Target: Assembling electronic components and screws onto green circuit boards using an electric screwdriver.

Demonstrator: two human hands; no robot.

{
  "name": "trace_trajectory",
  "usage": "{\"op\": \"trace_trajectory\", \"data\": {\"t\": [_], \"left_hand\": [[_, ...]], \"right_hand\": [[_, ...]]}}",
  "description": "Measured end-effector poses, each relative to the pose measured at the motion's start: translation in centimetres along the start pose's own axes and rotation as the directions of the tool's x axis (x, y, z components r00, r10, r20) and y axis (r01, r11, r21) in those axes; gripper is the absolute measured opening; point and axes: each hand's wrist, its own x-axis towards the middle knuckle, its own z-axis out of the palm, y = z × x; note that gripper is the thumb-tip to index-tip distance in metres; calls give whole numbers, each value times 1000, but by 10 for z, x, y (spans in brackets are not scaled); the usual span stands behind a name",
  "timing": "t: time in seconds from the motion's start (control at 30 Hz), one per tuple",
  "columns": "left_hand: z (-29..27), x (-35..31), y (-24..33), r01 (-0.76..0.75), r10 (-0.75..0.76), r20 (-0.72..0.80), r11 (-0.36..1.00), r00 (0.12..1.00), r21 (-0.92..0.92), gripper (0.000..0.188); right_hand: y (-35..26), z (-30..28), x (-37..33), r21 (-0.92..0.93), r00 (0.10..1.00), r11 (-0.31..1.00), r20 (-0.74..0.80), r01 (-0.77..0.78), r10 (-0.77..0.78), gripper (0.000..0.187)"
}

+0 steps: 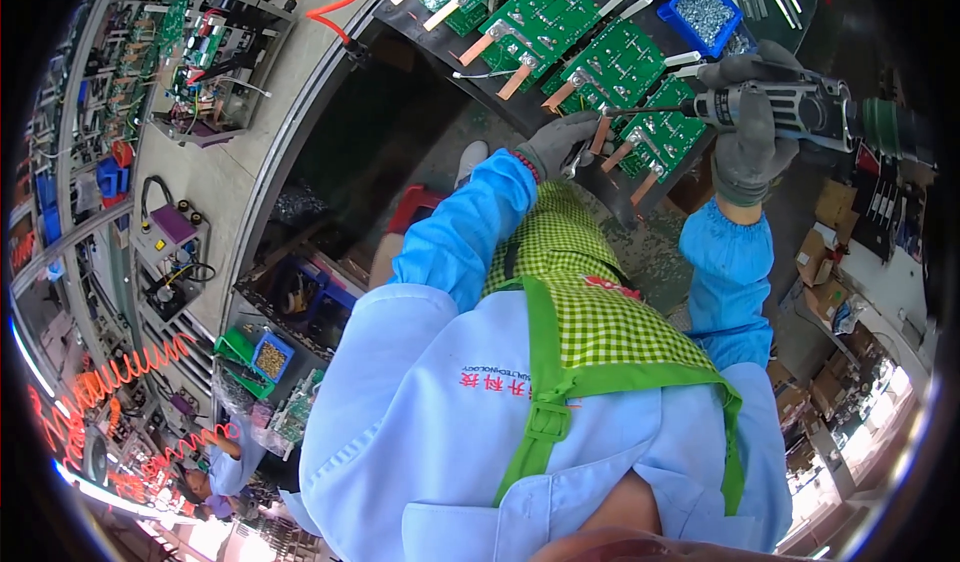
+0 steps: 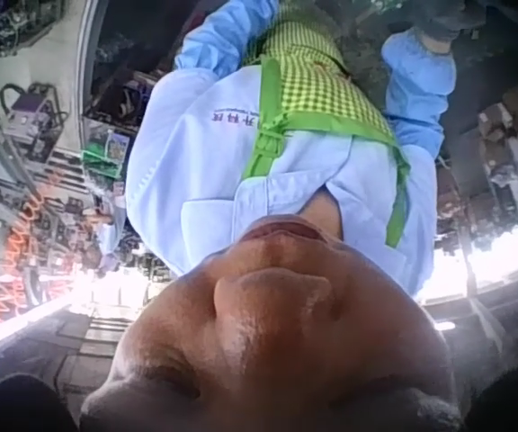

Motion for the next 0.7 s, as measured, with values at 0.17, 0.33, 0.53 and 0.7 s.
{"op": "trace_trajectory", "data": {"t": [0.17,0.33,0.53,0.7], "left_hand": [[9,-9,4,-10,9,-24,998,1000,-66,39],[4,-2,10,-8,14,-53,994,998,109,32],[2,3,6,-27,31,-34,995,999,91,26],[5,0,8,3,4,-93,998,996,70,22]], "right_hand": [[-3,2,-2,-90,999,995,-33,-32,29,44],[-8,11,-5,-147,998,989,-56,-25,17,42],[-10,15,-9,-141,997,989,-67,-51,41,42],[1,1,-1,-73,999,997,-29,-21,19,36]]}}
